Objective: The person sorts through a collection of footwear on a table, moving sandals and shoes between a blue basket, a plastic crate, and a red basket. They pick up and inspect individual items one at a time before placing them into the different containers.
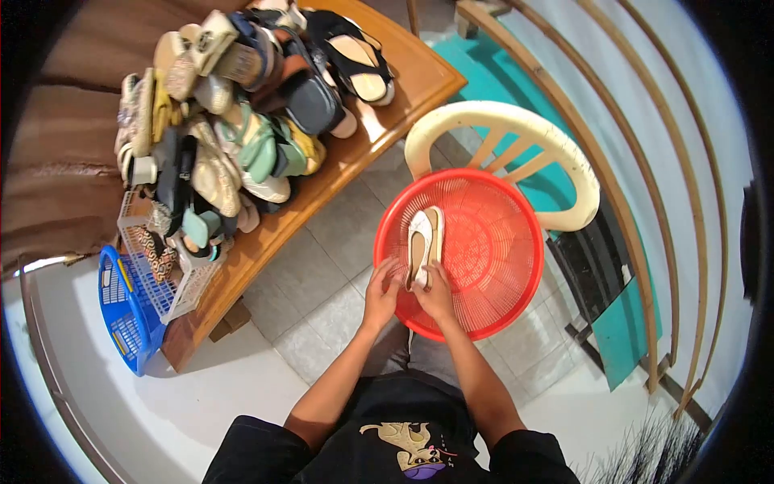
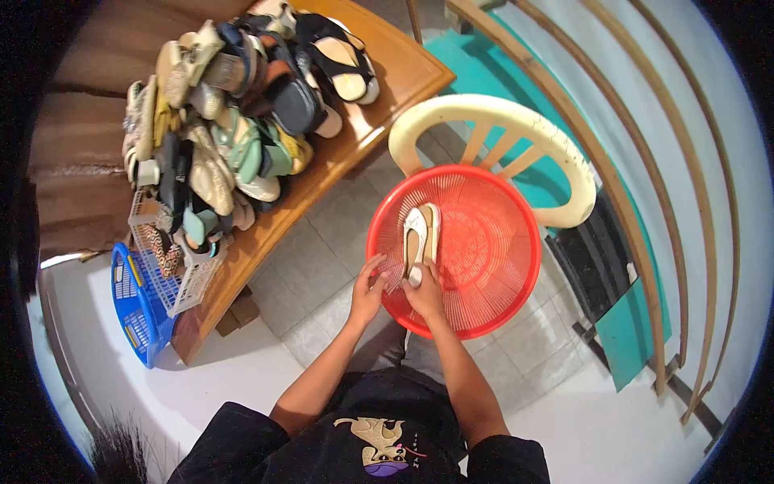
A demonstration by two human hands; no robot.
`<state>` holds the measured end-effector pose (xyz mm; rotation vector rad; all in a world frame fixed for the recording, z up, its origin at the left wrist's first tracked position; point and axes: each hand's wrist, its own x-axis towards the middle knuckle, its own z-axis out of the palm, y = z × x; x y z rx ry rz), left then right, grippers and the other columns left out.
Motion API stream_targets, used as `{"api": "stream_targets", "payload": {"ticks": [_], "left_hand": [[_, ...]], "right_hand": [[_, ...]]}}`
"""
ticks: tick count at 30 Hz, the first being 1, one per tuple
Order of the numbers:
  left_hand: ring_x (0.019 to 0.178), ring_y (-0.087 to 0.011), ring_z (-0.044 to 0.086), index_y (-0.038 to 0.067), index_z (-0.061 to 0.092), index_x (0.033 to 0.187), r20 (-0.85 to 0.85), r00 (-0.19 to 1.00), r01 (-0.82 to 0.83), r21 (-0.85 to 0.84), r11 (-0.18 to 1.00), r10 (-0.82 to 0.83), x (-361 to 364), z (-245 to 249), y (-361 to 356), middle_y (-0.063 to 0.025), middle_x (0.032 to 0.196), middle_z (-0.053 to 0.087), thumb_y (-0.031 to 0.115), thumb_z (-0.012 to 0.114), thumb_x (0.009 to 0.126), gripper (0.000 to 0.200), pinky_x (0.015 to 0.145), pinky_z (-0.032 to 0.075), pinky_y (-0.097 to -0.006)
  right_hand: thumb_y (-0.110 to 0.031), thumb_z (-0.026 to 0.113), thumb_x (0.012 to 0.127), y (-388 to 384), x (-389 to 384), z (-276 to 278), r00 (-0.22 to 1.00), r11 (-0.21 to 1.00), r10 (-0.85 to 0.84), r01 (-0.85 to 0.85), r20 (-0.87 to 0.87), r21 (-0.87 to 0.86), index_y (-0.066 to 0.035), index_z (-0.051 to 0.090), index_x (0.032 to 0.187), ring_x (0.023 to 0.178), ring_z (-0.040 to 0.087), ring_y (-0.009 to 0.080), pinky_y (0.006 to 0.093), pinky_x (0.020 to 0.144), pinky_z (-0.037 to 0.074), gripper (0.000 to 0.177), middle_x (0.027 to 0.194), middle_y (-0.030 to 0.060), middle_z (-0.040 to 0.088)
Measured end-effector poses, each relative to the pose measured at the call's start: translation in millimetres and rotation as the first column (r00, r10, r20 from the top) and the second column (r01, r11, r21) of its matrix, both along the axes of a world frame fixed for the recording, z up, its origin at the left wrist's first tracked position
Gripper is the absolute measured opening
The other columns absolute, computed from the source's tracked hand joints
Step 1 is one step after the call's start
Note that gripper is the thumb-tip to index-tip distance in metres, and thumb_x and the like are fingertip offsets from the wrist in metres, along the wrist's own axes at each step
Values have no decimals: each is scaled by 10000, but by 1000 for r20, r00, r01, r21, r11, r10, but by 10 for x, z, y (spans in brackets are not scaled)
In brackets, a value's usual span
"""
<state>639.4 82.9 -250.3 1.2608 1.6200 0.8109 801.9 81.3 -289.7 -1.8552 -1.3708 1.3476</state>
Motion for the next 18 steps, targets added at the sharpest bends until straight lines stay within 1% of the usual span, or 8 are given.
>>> {"api": "stream_targets", "payload": {"ticks": [2, 3, 4, 7, 11, 12, 13, 18], "left_hand": [[1218, -237, 614, 30, 549, 1379, 200, 975, -71, -149, 986, 101, -142, 184, -47, -120, 1508, 435, 124, 570, 1019, 373, 968, 531, -350], [1145, -232, 654, 36, 559, 1367, 207, 971, -93, -118, 989, 116, -219, 230, -88, -117, 1488, 442, 141, 556, 1027, 356, 905, 552, -349], [1145, -232, 654, 36, 559, 1367, 207, 970, -108, -90, 990, 125, -296, 352, -114, -117, 1488, 442, 141, 556, 1027, 356, 905, 552, -349], [1139, -244, 656, 55, 574, 1348, 216, 958, -160, -145, 976, 189, -587, 649, -219, -99, 1489, 431, 169, 557, 1028, 340, 888, 550, -347], [1028, -205, 673, 73, 629, 1288, 195, 924, -318, -83, 944, 329, -889, 859, -387, -95, 1436, 483, 162, 567, 1019, 290, 816, 550, -309], [1028, -205, 673, 73, 629, 1288, 194, 918, -336, -77, 939, 345, -921, 942, -459, -95, 1436, 483, 162, 567, 1019, 290, 816, 550, -309], [1022, -201, 672, 74, 632, 1281, 206, 903, -368, -78, 926, 376, -956, 1007, -479, -94, 1431, 485, 168, 562, 1022, 284, 818, 550, -309], [1049, -198, 661, 88, 621, 1280, 243, 861, -444, -65, 894, 446, -1169, 1171, -450, -66, 1422, 473, 219, 548, 1038, 284, 850, 542, -322]], "right_hand": [[-213, 760, 825, -82, 13, 41, 998, 998, 53, -52, -16, 26, -14, 609, 1217, 1376, 437, 428, 437, 1141, 381, 465, 1488, 293, 419], [-226, 754, 832, -130, 30, 56, 996, 996, 91, -90, -27, 20, -15, 615, 1206, 1369, 442, 430, 438, 1135, 386, 451, 1471, 298, 437], [-226, 754, 832, -164, 49, 112, 994, 993, 106, -105, -28, 48, -15, 615, 1206, 1369, 442, 430, 438, 1135, 386, 451, 1471, 298, 437], [-237, 744, 845, -214, 102, 255, 980, 977, 201, -201, 13, 66, -19, 626, 1181, 1365, 443, 442, 442, 1130, 393, 418, 1448, 308, 458], [-213, 739, 836, -78, 74, 555, 960, 953, 278, -278, 16, 123, -13, 656, 1110, 1231, 552, 409, 439, 1058, 447, 349, 1310, 258, 561], [-203, 737, 832, -86, 55, 626, 952, 947, 305, -304, 11, 106, -11, 662, 1086, 1174, 588, 393, 439, 1027, 467, 328, 1244, 236, 597], [-181, 731, 826, -50, -3, 654, 948, 934, 319, -315, 2, 171, -8, 664, 1064, 1084, 620, 367, 433, 959, 497, 302, 1109, 204, 626], [-165, 726, 834, 180, -456, 1046, 910, 903, 411, -401, -44, 152, -20, 664, 1098, 1023, 641, 366, 415, 909, 513, 309, 1049, 196, 660]]}}
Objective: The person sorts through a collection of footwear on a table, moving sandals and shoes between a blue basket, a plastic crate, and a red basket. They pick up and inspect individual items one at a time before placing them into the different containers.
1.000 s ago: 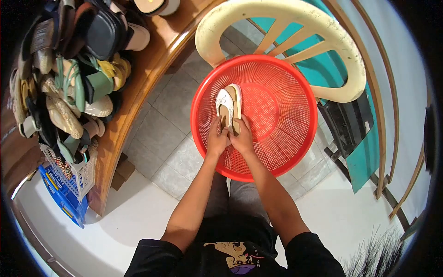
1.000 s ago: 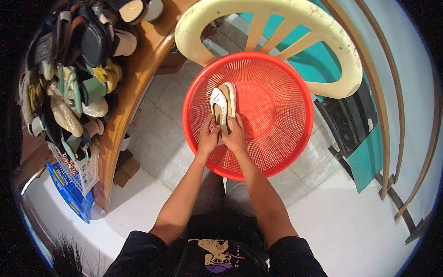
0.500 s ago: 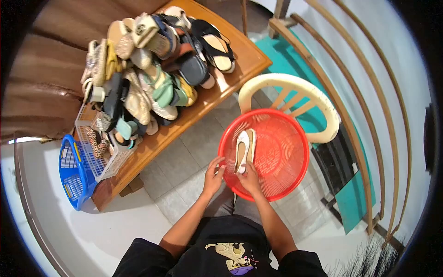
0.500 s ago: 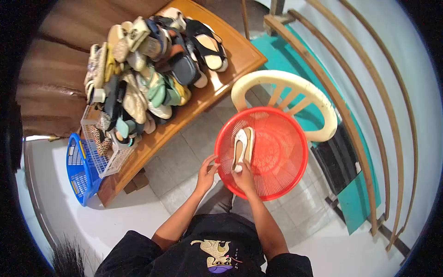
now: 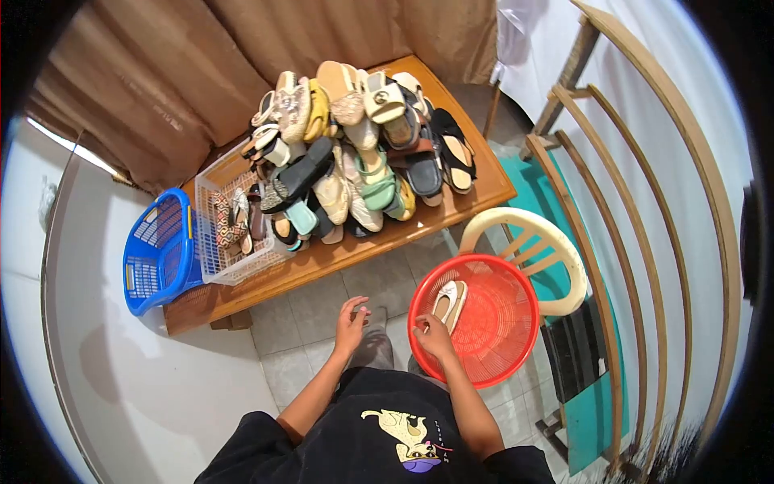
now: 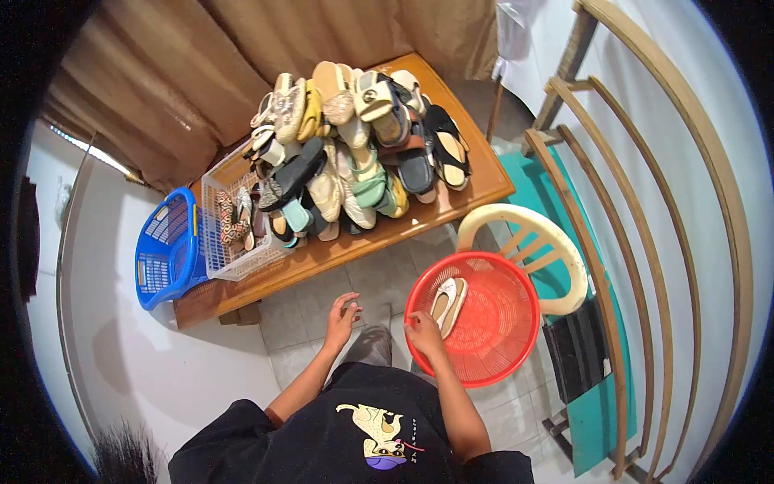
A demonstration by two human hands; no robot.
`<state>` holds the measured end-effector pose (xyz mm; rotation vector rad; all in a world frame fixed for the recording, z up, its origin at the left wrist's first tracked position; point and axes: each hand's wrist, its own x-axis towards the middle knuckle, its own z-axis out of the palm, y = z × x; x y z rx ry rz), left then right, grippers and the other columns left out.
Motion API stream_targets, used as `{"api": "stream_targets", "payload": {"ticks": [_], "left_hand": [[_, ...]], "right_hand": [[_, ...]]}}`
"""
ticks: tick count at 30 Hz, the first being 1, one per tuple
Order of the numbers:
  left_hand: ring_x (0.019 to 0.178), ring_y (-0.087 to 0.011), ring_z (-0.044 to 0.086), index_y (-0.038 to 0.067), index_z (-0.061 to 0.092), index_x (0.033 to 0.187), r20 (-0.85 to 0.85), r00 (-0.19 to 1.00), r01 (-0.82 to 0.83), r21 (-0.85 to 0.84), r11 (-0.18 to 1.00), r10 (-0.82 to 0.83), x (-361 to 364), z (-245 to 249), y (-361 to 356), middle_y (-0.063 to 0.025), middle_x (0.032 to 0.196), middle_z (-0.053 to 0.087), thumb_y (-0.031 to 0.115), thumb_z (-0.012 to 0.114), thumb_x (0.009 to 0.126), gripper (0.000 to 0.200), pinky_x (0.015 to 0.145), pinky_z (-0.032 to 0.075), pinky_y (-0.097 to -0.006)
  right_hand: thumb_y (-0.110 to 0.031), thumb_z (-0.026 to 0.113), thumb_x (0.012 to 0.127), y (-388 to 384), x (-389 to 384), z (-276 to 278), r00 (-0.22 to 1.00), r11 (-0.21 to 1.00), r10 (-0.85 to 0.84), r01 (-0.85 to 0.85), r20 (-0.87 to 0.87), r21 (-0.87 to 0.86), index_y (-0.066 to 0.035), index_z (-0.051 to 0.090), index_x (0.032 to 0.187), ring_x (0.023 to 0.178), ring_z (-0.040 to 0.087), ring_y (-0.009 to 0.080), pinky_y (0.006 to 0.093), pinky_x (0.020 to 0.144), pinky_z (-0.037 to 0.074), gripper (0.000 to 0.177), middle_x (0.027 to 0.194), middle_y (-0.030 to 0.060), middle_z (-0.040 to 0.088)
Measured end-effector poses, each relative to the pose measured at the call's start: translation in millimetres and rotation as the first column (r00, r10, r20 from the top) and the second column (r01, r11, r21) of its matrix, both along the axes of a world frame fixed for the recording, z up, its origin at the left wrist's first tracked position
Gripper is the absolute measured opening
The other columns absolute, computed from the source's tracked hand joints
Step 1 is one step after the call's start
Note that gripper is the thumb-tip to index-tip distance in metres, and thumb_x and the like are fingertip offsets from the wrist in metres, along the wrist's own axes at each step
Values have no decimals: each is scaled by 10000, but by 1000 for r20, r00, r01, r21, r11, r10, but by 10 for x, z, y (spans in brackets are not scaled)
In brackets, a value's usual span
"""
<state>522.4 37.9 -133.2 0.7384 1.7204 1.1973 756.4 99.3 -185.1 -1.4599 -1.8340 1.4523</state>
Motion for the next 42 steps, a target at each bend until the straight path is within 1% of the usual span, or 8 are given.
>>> {"api": "stream_targets", "payload": {"ticks": [3, 8, 14, 18, 23, 28, 33, 42], "left_hand": [[1035, -189, 661, 79, 632, 1259, 5, 1000, -29, 78, 997, 28, -200, 86, 137, -67, 1395, 491, 199, 553, 1037, 264, 843, 540, -314], [971, -185, 674, 15, 659, 1197, -65, 998, -11, 138, 990, 20, -663, 168, 461, -92, 1322, 548, 128, 562, 1016, 235, 823, 540, -294], [945, -226, 658, -13, 650, 1146, -342, 938, 84, 379, 922, 55, -1313, 1036, 1193, -149, 1151, 603, 71, 578, 981, 198, 842, 524, -310], [1107, -335, 601, -3, 643, 1129, -516, 828, 110, 535, 837, 221, -1852, 1567, 1840, -177, 1192, 590, 81, 611, 933, 216, 989, 464, -404], [1277, -384, 508, 12, 621, 1212, -575, 792, 148, 509, 848, 207, -2511, 1924, 2599, -181, 1330, 554, 118, 569, 949, 288, 1127, 337, -500], [1404, -364, 403, 21, 603, 1279, -871, 485, 228, 215, 950, 80, -2857, 1834, 3037, -140, 1380, 540, 59, 535, 924, 363, 1195, 166, -607], [1461, -359, 336, 4, 579, 1335, -853, 519, 238, 205, 949, 54, -2847, 1793, 3042, -133, 1426, 526, 9, 526, 888, 451, 1208, 108, -623], [1488, -377, 289, -36, 498, 1407, -811, 574, 193, 266, 945, 111, -2698, 1731, 3089, -168, 1474, 500, 9, 493, 910, 498, 1208, 64, -630]], "right_hand": [[-211, 743, 873, 159, -342, 177, 998, 996, 67, -68, -21, -52, -34, 656, 1149, 936, 690, 235, 353, 832, 545, 339, 1066, 152, 695], [-135, 716, 879, 445, -972, 723, 993, 984, 99, -108, -68, -141, -11, 660, 1135, 954, 712, 268, 370, 842, 555, 290, 1103, 170, 687], [-72, 688, 891, 1044, -1837, 1542, 959, 999, 6, -20, -282, -44, 19, 670, 1110, 894, 710, 207, 302, 802, 550, 237, 1037, 145, 694], [-47, 683, 880, 1607, -2417, 2050, 959, 984, 76, -28, -272, 174, 23, 660, 1112, 852, 695, 184, 297, 783, 543, 243, 1040, 136, 681], [-23, 681, 846, 2392, -3196, 2399, 950, 908, 10, 122, -312, 401, -10, 599, 1194, 894, 660, 220, 330, 798, 527, 358, 1098, 137, 615], [-104, 709, 843, 3141, -3832, 2420, 970, 817, -12, 149, -243, 557, 23, 584, 1208, 1014, 628, 365, 403, 903, 505, 406, 1142, 196, 621], [-329, 768, 814, 3551, -4096, 2434, 998, 826, -8, -25, 56, 564, 30, 559, 1238, 1106, 613, 457, 469, 961, 490, 594, 1125, 307, 648], [-356, 764, 837, 3598, -4213, 2455, 994, 903, -107, 93, 8, 420, -20, 538, 1166, 969, 660, 493, 497, 832, 518, 522, 990, 309, 684]]}}
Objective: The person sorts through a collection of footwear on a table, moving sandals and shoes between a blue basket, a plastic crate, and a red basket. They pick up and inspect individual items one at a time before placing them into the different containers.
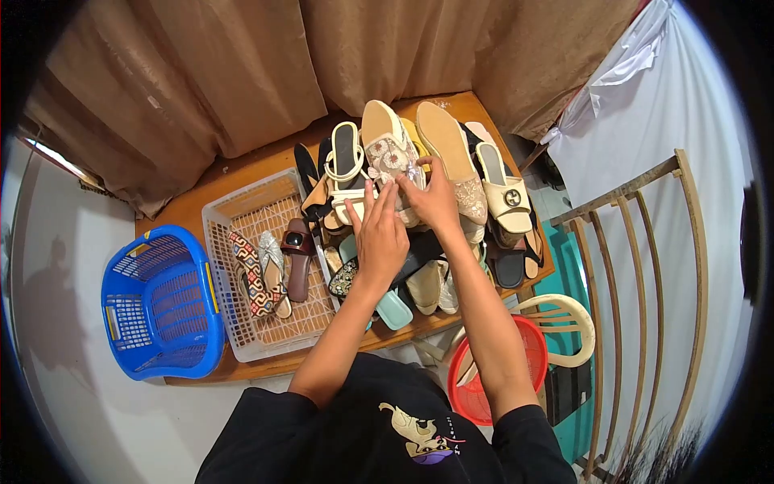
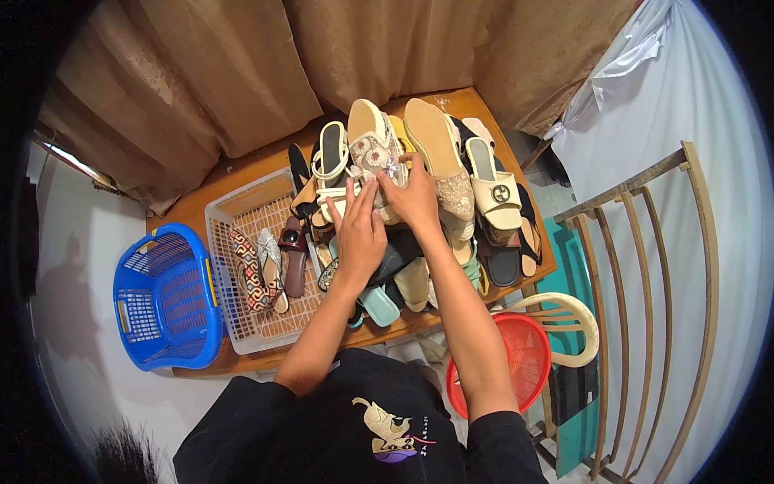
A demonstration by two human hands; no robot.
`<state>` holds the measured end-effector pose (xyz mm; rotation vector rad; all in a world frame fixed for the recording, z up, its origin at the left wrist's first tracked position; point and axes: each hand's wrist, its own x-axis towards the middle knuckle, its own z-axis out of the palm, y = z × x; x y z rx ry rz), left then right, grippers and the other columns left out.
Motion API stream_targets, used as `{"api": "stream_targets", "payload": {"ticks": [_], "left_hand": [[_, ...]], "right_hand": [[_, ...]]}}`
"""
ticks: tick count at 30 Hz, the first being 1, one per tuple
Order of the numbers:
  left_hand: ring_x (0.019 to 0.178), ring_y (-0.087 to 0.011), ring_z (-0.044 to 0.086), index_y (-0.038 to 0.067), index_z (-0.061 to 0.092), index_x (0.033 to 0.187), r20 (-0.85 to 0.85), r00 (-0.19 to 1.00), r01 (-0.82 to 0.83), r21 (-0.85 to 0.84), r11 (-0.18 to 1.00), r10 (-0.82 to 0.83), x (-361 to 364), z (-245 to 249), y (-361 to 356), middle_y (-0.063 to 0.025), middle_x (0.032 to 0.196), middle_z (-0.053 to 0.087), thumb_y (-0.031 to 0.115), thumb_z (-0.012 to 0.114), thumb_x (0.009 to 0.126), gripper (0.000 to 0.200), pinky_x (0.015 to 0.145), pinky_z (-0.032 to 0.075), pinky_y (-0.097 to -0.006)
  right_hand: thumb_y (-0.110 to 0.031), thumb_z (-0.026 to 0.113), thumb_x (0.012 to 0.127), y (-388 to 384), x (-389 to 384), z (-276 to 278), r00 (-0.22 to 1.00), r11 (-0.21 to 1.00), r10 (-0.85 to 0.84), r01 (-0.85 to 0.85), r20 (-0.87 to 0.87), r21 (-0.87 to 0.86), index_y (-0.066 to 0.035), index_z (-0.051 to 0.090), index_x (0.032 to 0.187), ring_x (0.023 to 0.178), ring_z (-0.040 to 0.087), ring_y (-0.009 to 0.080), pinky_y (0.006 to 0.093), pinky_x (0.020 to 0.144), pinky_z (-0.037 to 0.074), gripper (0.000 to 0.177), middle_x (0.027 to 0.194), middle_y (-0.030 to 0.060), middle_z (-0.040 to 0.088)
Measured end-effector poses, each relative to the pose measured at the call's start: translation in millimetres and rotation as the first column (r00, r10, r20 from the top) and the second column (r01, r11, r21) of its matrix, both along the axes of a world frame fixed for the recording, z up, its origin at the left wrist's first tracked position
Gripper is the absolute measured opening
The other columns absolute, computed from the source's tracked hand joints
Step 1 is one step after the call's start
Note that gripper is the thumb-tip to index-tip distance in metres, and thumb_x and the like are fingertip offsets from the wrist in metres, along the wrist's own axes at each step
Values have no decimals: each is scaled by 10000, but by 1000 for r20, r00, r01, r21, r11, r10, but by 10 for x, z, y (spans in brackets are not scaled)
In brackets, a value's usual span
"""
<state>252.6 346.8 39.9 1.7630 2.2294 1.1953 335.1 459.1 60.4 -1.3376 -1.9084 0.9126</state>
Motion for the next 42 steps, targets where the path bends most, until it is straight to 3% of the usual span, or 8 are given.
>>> {"api": "stream_targets", "payload": {"ticks": [4, 8, 15, 18, 22, 27, 34, 42], "left_hand": [[1481, -395, 298, -21, 406, 1470, 156, 984, 64, 138, 988, -85, 43, 27, -12, -191, 1494, 472, 50, 451, 975, 503, 1210, 82, -609], [1496, -352, 294, -19, 317, 1537, 438, 869, 83, 326, 942, -228, 123, 192, -21, -214, 1569, 383, 166, 407, 1052, 526, 1215, 217, -441], [1411, -268, 412, 26, 136, 1590, 869, 109, 78, 477, 875, -483, 482, 311, -33, -179, 1571, 360, 345, 478, 1070, 699, 1176, 311, -397], [1307, -258, 518, 36, 358, 1506, 895, -169, 46, 426, 904, -413, 783, 373, -79, -130, 1433, 527, 471, 432, 1065, 623, 1106, 412, -414], [1186, -231, 600, 56, 487, 1409, 916, -186, 52, 369, 928, -354, 1303, 649, -228, -91, 1336, 599, 533, 478, 1031, 609, 1034, 476, -391], [1117, -241, 656, 32, 541, 1351, 878, -403, 169, 350, 921, -259, 1784, 491, -329, -107, 1254, 656, 463, 576, 991, 563, 970, 529, -398], [1064, -216, 658, 32, 541, 1339, 964, -248, 641, 88, 762, 98, 2933, -251, -788, -95, 1186, 658, 438, 634, 971, 556, 936, 528, -370], [1119, -197, 613, 28, 458, 1411, 974, -20, 744, -136, 655, 224, 4197, -1198, -2018, -115, 1244, 606, 263, 713, 945, 581, 931, 514, -333]], "right_hand": [[-337, 753, 856, -57, 73, 108, 990, 988, -29, 50, -141, 149, -26, 556, 1152, 862, 685, 439, 462, 768, 525, 472, 925, 266, 696], [-310, 758, 872, -195, 307, 325, 974, 993, -86, 67, -211, -93, -21, 583, 1114, 815, 644, 241, 349, 762, 503, 415, 934, 201, 682], [-173, 737, 918, -659, 1005, 464, 845, 996, 30, 22, -534, 91, -6, 531, 1209, 939, 594, 152, 300, 805, 510, 394, 1055, 99, 626], [-173, 735, 915, -970, 1297, 531, 774, 999, 5, -24, -633, -21, -9, 505, 1241, 944, 620, 142, 283, 794, 521, 431, 1056, 107, 632], [-169, 747, 896, -1337, 1784, 585, 854, 999, -42, 40, -519, -14, -35, 489, 1297, 1050, 577, 140, 294, 915, 494, 496, 1115, 96, 589], [-105, 792, 830, -1983, 2521, 222, 684, 986, -166, 110, -710, -124, -23, 438, 1370, 1117, 585, 194, 341, 949, 508, 651, 1279, 121, 526], [-44, 760, 822, -3230, 3750, -384, 612, 926, -350, 114, -709, -359, -34, 338, 1453, 1231, 523, 221, 344, 1029, 435, 759, 1321, 140, 488], [-139, 798, 773, -4145, 4807, -1138, 452, 764, -594, 60, -665, -642, -71, 268, 1465, 1274, 473, 257, 390, 1084, 367, 874, 1338, 153, 459]]}}
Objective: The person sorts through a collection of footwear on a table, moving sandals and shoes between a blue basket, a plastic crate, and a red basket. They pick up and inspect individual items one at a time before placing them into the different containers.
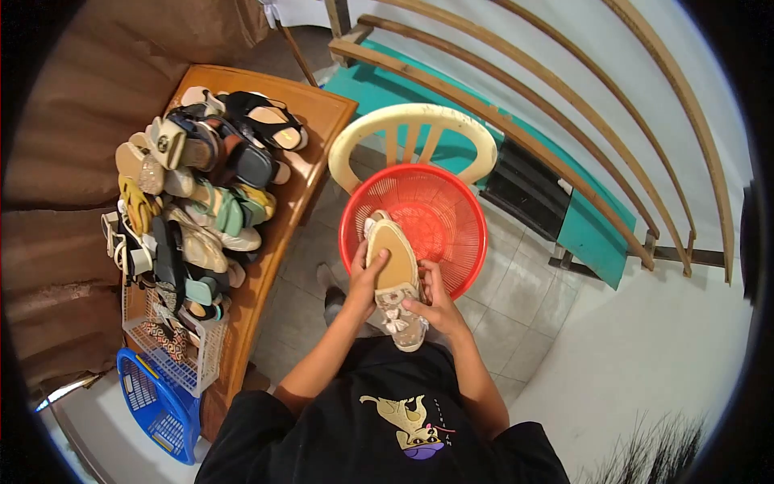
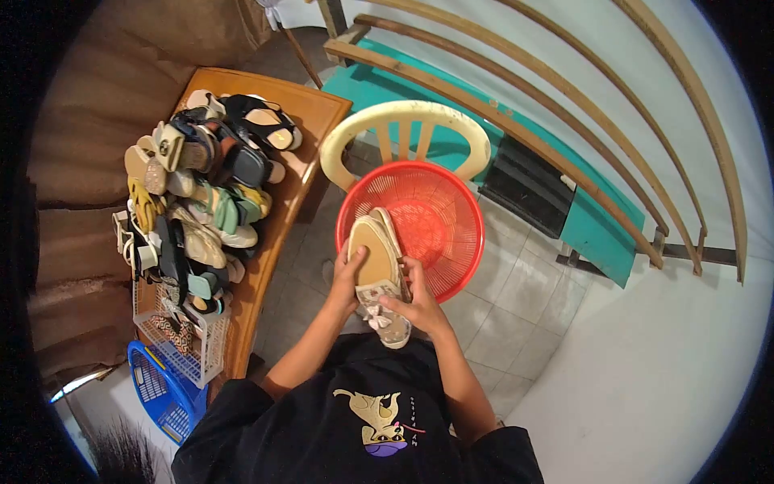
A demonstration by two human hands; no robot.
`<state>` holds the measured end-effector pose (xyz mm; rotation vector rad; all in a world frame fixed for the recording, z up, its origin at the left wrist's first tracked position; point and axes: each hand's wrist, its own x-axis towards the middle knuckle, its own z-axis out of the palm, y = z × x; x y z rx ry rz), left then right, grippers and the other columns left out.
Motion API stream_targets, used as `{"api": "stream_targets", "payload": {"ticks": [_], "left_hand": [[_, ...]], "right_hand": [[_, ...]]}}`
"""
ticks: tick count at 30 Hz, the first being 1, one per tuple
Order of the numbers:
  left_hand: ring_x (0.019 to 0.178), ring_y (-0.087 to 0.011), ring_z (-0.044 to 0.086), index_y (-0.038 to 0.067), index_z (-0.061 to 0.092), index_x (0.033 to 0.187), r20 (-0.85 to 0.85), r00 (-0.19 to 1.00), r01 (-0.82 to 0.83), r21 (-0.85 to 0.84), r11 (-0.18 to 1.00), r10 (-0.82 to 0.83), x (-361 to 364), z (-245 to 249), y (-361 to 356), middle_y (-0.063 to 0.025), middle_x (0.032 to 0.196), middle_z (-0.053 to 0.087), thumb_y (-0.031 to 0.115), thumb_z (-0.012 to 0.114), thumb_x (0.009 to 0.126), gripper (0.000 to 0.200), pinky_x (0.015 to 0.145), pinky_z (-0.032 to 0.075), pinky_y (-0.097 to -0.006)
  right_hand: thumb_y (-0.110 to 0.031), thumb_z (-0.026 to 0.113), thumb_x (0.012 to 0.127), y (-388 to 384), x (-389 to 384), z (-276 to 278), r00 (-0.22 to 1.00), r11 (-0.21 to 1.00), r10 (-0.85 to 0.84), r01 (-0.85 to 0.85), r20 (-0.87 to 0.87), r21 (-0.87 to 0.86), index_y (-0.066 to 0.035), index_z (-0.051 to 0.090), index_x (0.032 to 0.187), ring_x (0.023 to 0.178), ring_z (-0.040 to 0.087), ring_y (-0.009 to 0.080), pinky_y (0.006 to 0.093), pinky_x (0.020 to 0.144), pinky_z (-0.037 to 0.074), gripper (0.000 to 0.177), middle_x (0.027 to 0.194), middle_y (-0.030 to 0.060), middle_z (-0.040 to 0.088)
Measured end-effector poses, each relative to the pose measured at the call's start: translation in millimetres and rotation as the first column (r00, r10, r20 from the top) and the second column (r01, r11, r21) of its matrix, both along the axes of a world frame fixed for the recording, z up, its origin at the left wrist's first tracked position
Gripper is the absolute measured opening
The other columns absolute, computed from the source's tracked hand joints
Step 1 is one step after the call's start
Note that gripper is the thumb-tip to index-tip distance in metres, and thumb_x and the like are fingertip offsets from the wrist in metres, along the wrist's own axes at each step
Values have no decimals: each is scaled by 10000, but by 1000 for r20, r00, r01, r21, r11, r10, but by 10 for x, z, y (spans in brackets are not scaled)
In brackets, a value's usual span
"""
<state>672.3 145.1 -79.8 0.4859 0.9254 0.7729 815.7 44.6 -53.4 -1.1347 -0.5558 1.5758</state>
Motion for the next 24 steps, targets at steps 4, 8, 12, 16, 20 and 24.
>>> {"api": "stream_targets", "payload": {"ticks": [4, 8, 12, 16, 20, 24], "left_hand": [[1265, -240, 524, 14, 404, 1463, -186, 980, 82, 58, 995, -69, 395, -522, -433, -151, 1369, 531, 369, 642, 986, 641, 1047, 435, -356], [1365, -290, 436, 3, 346, 1514, -316, 933, 243, 195, 950, -174, 522, -1214, -652, -183, 1461, 458, 488, 512, 1031, 704, 1136, 337, -391], [1358, -337, 444, -5, 400, 1486, -619, 769, 303, 133, 944, -160, 425, -1827, -554, -227, 1419, 483, 453, 513, 1032, 654, 1140, 330, -428], [1344, -425, 414, -14, 418, 1448, -865, 502, 483, 277, 830, -4, 323, -2160, -345, -251, 1436, 431, 287, 707, 906, 685, 1138, 328, -493], [1359, -490, 353, 15, 344, 1489, -923, 384, 407, 201, 891, 32, 349, -2659, -203, -285, 1497, 319, 265, 766, 837, 816, 1142, 309, -546], [1397, -549, 273, 73, 176, 1561, -907, 421, 368, 163, 915, -8, 397, -2919, -138, -391, 1512, 201, 200, 804, 790, 1003, 1168, 266, -569]], "right_hand": [[-418, 920, 679, -235, 321, -716, 885, 991, 45, 20, 463, -135, -30, 324, 1402, 1190, 530, 294, 423, 993, 461, 1015, 1307, 218, 483], [-366, 912, 705, -320, 632, -1168, 865, 965, 62, 76, 499, -252, 5, 375, 1385, 1176, 554, 289, 415, 993, 460, 942, 1243, 201, 561], [-159, 831, 816, -230, 811, -1667, 927, 948, 11, 109, 374, -299, 8, 394, 1417, 1227, 550, 228, 363, 1039, 432, 762, 1307, 156, 570], [-234, 799, 859, 124, 916, -2025, 955, 915, -77, 182, 285, -361, 7, 452, 1359, 1112, 613, 220, 349, 981, 472, 654, 1217, 142, 629], [-273, 802, 851, 446, 973, -2705, 965, 874, -42, 161, 259, -458, 27, 461, 1338, 1099, 619, 232, 368, 959, 490, 666, 1221, 155, 626], [-337, 839, 796, 695, 1018, -3286, 927, 865, 100, 99, 362, -492, 81, 457, 1322, 1130, 608, 293, 388, 963, 495, 773, 1260, 216, 587]]}}
